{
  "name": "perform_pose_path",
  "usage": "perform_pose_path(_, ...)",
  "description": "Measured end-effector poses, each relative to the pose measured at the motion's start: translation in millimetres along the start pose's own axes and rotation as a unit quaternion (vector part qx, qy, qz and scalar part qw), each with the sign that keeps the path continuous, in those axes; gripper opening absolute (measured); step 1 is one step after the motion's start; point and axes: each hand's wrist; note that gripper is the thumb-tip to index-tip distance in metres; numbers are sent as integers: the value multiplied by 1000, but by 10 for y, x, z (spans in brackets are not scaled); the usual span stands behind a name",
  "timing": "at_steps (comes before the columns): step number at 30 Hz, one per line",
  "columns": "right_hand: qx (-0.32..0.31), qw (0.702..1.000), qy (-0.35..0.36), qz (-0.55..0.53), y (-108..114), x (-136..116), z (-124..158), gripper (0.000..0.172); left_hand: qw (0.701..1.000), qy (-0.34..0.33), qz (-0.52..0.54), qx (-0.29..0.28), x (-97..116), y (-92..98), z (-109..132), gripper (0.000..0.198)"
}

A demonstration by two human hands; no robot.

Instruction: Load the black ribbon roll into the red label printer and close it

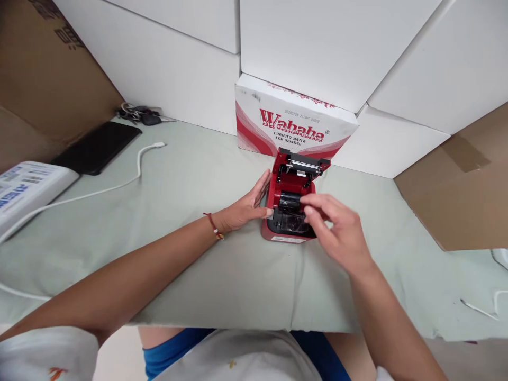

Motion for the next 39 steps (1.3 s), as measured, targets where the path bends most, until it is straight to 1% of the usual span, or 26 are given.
perform_pose_path(1, -32, 998, -31, 40, 34, 4, -169, 24, 1000, 0, 6, -3, -5, 4, -4, 138)
perform_pose_path(2, -83, 990, -53, 101, 40, 7, -341, 27, 1000, -1, 14, -8, -4, 5, -8, 136)
perform_pose_path(3, -155, 970, -73, 170, 19, 9, -507, 31, 1000, -2, 20, -12, 3, 4, -14, 134)
perform_pose_path(5, -293, 910, -99, 277, -81, 9, -791, 39, 999, -5, 31, -17, 20, -2, -27, 135)
perform_pose_path(6, -340, 883, -108, 305, -148, 6, -898, 41, 999, -7, 34, -18, 28, -5, -34, 136)
perform_pose_path(7, -369, 866, -112, 318, -215, 2, -980, 41, 999, -8, 34, -17, 34, -9, -41, 137)
perform_pose_path(8, -381, 859, -115, 321, -275, -4, -1036, 40, 999, -7, 31, -14, 38, -12, -47, 139)
perform_pose_path(11, -387, 857, -120, 319, -345, -48, -1071, 38, 1000, 12, 19, 5, 50, -16, -47, 144)
perform_pose_path(13, -379, 864, -117, 311, -238, -89, -999, 43, 999, 28, 15, 13, 60, -13, -33, 147)
perform_pose_path(15, -335, 897, -113, 267, 30, -110, -858, 43, 999, 29, 14, 7, 63, -6, -18, 146)
perform_pose_path(17, -254, 944, -111, 181, 432, -78, -662, 41, 1000, 18, 17, -2, 47, -5, -13, 136)
perform_pose_path(18, -236, 956, -113, 132, 652, -35, -554, 47, 1000, 12, 21, 2, 33, -9, -17, 128)
perform_pose_path(20, -202, 967, -123, 92, 1041, 94, -343, 66, 999, -3, 16, 46, 0, -27, -36, 104)
perform_pose_path(21, -198, 966, -144, 86, 1172, 173, -250, 73, 996, -14, 2, 87, -11, -38, -49, 92)
perform_pose_path(22, -208, 962, -156, 76, 1243, 254, -170, 76, 990, -26, -18, 140, -15, -47, -62, 80)
perform_pose_path(23, -227, 957, -170, 68, 1249, 332, -104, 74, 979, -35, -43, 198, -11, -52, -72, 68)
perform_pose_path(24, -255, 949, -177, 59, 1193, 401, -51, 68, 963, -43, -71, 255, 2, -52, -78, 57)
perform_pose_path(26, -313, 931, -181, 50, 945, 503, 24, 52, 931, -48, -127, 339, 51, -36, -79, 44)
perform_pose_path(28, -340, 921, -185, 53, 640, 559, 82, 42, 911, -37, -178, 370, 114, -9, -66, 44)
perform_pose_path(30, -322, 925, -196, 53, 429, 598, 144, 47, 907, -14, -206, 368, 167, 13, -50, 51)
perform_pose_path(31, -297, 931, -206, 52, 388, 624, 179, 53, 908, -5, -210, 363, 185, 18, -43, 54)
perform_pose_path(33, -228, 942, -237, 66, 434, 707, 261, 59, 911, -1, -209, 356, 198, 20, -36, 56)
perform_pose_path(35, -159, 941, -280, 107, 588, 831, 353, 56, 911, -7, -204, 357, 184, 22, -39, 50)
perform_pose_path(36, -136, 937, -296, 130, 671, 902, 400, 51, 911, -8, -200, 360, 170, 26, -44, 44)
perform_pose_path(37, -124, 933, -302, 150, 741, 976, 446, 47, 911, -7, -194, 363, 153, 32, -49, 34)
perform_pose_path(39, -133, 933, -287, 170, 804, 1119, 525, 40, 916, 2, -174, 363, 120, 49, -62, 12)
Point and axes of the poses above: each hand's wrist, its own z-axis away from the middle knuckle, its own y-axis out of the back of the hand, x = y × z, and after that the axes turned 5 degrees about y, right-handed
